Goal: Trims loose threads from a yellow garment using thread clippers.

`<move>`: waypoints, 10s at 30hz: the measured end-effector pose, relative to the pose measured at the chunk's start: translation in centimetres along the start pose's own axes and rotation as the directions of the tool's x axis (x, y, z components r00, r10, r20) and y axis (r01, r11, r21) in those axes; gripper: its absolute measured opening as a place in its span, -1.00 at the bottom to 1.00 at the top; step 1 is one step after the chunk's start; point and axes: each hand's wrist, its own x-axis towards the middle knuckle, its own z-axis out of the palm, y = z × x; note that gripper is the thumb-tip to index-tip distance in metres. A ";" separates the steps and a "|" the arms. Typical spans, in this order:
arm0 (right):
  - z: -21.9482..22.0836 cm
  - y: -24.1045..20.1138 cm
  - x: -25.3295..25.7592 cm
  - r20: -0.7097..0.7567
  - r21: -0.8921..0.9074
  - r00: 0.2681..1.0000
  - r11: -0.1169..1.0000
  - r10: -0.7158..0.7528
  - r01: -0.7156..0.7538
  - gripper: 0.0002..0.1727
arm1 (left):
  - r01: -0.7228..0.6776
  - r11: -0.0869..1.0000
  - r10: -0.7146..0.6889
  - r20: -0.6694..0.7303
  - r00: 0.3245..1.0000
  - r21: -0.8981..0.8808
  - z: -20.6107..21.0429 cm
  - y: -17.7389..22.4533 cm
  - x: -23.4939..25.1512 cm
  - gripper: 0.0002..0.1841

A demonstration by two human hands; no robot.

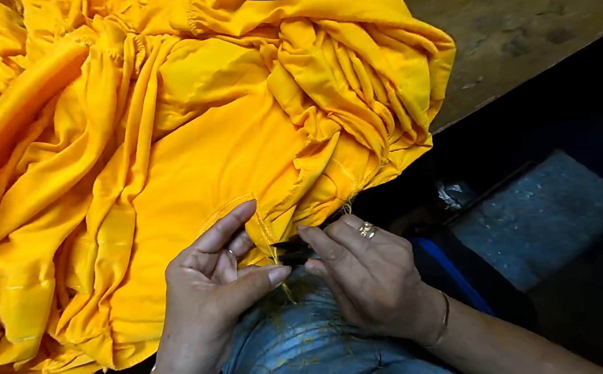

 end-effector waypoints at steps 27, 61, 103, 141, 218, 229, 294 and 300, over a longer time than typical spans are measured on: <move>-0.2 1.0 1.0 -0.003 -0.043 1.000 0.999 -0.013 0.013 -0.59 | -0.063 0.998 0.062 0.146 0.987 0.008 0.0 -0.1 -1.4 0.06; -0.9 0.6 1.7 0.249 0.680 0.879 0.573 0.406 -0.457 -0.72 | -0.174 0.954 0.131 0.184 0.974 0.243 -0.7 -0.2 -1.5 0.00; -0.6 -0.7 3.5 0.097 0.588 0.951 0.753 0.295 -0.294 -0.91 | -0.403 0.828 0.427 0.027 0.904 0.390 1.0 -1.3 -0.6 -0.45; 0.3 0.1 0.9 -0.004 0.088 0.999 0.995 0.051 -0.050 -0.67 | -0.169 0.953 0.201 -0.107 0.974 0.252 -0.3 -0.7 -0.9 -0.42; -5.3 1.1 -0.5 0.183 0.232 0.982 0.969 0.043 -0.085 -0.46 | -0.230 0.952 0.212 -0.109 0.971 -0.200 2.9 -5.7 -2.0 -0.95; -3.9 1.9 -0.9 0.021 -0.058 0.998 0.997 -0.053 0.054 -0.61 | -0.210 0.955 0.184 -0.139 0.973 -0.210 3.6 -5.4 -2.4 -0.95; -3.8 2.7 -1.4 0.030 -0.029 0.996 0.996 -0.084 0.085 -0.62 | 0.097 0.775 -0.069 0.070 0.995 -0.624 2.7 -5.1 -3.1 -0.56; -3.5 2.6 -1.2 0.008 -0.031 0.996 0.996 -0.085 0.086 -0.63 | 0.124 0.718 -0.075 0.102 0.992 -0.685 2.6 -4.9 -3.1 -0.58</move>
